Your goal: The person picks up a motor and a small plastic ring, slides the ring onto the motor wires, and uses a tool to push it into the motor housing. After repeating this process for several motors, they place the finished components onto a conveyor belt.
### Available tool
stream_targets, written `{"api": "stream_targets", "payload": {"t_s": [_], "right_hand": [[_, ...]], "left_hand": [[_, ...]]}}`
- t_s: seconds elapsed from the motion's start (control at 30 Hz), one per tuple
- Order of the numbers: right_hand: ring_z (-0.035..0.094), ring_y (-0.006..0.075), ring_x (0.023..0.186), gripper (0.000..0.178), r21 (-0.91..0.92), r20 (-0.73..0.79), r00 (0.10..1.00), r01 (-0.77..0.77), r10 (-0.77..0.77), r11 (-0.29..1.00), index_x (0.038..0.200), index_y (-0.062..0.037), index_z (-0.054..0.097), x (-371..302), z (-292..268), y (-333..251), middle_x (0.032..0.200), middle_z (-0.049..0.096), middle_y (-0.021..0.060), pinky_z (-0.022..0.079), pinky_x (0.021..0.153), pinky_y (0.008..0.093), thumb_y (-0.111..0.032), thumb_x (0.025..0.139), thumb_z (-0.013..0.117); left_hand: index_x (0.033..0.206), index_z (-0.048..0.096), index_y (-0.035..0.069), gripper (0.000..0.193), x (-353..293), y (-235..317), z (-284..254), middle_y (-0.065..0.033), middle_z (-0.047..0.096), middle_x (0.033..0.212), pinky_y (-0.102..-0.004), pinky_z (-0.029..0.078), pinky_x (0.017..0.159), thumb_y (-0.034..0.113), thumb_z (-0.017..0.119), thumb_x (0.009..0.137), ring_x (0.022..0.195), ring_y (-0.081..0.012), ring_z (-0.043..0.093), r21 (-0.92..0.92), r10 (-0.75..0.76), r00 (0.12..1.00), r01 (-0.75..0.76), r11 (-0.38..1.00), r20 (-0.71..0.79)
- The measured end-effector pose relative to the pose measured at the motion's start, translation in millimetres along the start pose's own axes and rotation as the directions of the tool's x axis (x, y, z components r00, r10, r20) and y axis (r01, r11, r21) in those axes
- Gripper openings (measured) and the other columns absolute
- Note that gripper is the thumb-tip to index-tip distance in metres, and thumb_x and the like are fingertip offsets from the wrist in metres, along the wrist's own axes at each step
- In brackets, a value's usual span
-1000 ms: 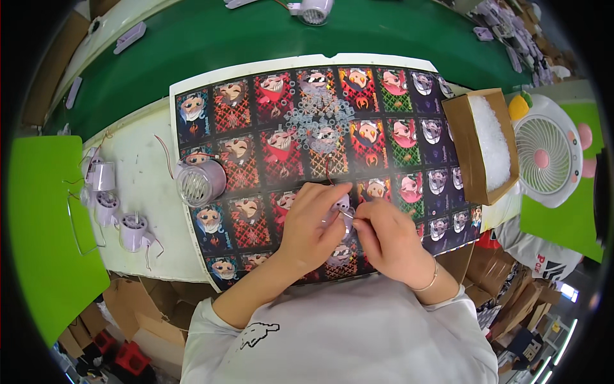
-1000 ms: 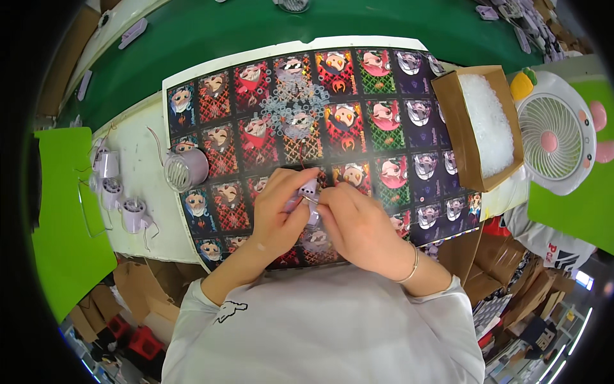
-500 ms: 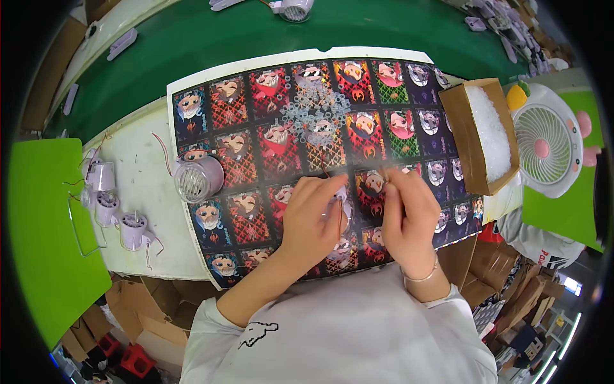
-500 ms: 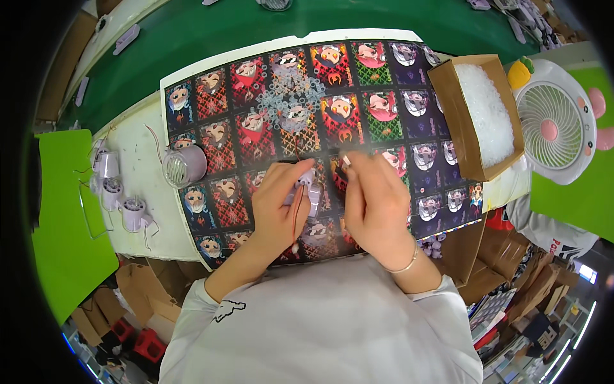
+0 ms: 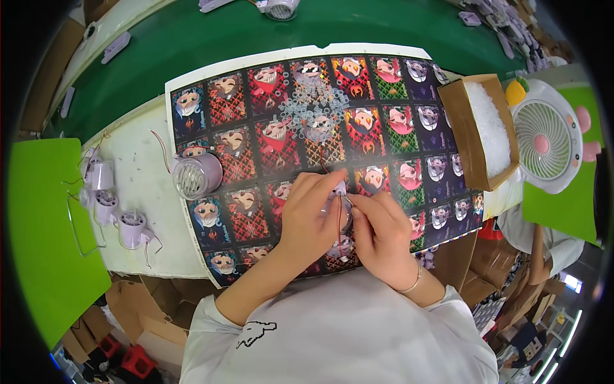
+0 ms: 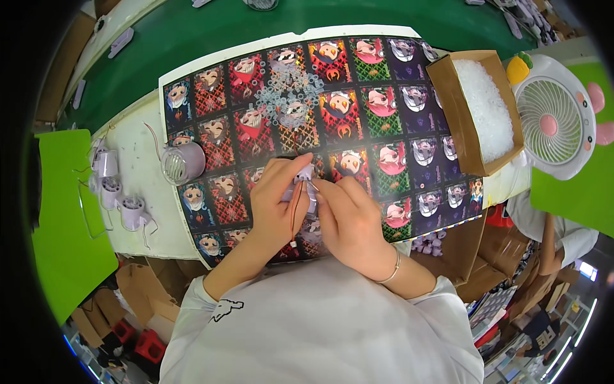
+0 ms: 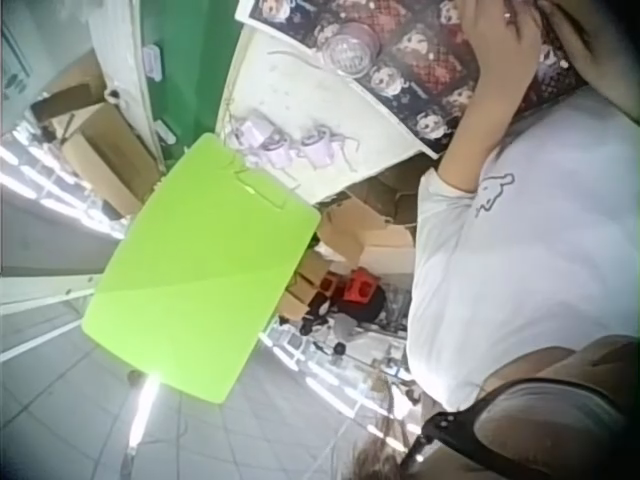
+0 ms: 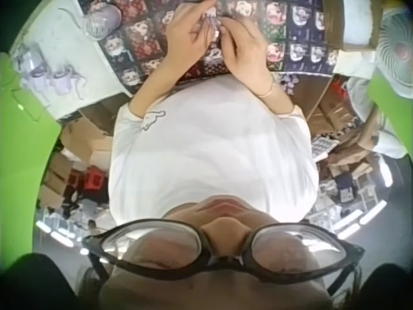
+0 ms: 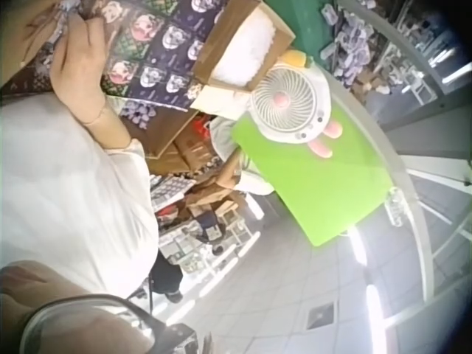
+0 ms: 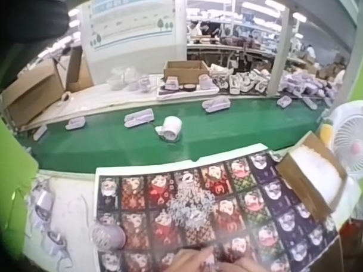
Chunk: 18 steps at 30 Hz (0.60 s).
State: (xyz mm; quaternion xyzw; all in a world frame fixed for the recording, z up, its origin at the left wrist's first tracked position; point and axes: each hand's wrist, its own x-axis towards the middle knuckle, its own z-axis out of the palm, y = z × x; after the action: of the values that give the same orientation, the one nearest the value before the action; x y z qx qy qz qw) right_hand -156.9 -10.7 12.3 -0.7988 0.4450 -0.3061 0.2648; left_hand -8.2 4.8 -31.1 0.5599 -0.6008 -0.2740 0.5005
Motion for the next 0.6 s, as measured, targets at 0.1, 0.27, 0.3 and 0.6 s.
{"api": "stream_targets", "payload": {"t_s": [0.1,0.27,0.3,0.6], "right_hand": [[0.057,0.0278,0.061,0.022,0.032,-0.009,1.000,-0.017,0.017,0.999,0.104,0.0007,0.067,-3,-2,1,0.077,0.054,0.0120,0.046,0.052,0.0367,0.005,0.083,0.065],[0.057,0.0288,0.058,0.023,-0.029,0.046,0.999,0.010,-0.009,1.000,0.103,0.0001,0.066,-4,0,1,0.074,0.054,0.0120,0.046,0.050,0.0374,0.005,0.081,0.065],[0.057,0.0291,0.057,0.023,-0.053,0.018,1.000,0.005,-0.004,0.999,0.103,-0.0001,0.066,-4,3,0,0.074,0.055,0.0120,0.046,0.049,0.0376,0.005,0.081,0.065],[0.058,0.0311,0.059,0.022,-0.048,0.040,0.996,0.078,-0.076,0.996,0.099,-0.0003,0.064,15,-6,11,0.074,0.055,0.0129,0.046,0.050,0.0384,0.006,0.078,0.063]], "left_hand": [[0.116,0.065,-0.002,0.043,-1,-1,1,-0.0167,0.064,0.094,-0.0345,0.050,0.075,-0.010,0.058,0.075,0.085,-0.0312,0.062,0.010,0.005,1.000,-0.005,1.000,-0.016],[0.115,0.066,0.000,0.041,0,1,0,-0.0162,0.064,0.093,-0.0347,0.050,0.074,-0.010,0.058,0.076,0.084,-0.0307,0.062,0.027,-0.004,1.000,0.004,1.000,-0.014],[0.115,0.066,0.000,0.041,0,1,0,-0.0162,0.064,0.093,-0.0347,0.050,0.074,-0.010,0.058,0.076,0.084,-0.0307,0.062,0.028,-0.003,1.000,0.003,1.000,-0.012],[0.114,0.065,-0.001,0.037,1,2,2,-0.0150,0.065,0.096,-0.0406,0.049,0.077,-0.006,0.060,0.078,0.088,-0.0324,0.060,-0.003,-0.036,0.999,0.036,0.999,0.000]]}}
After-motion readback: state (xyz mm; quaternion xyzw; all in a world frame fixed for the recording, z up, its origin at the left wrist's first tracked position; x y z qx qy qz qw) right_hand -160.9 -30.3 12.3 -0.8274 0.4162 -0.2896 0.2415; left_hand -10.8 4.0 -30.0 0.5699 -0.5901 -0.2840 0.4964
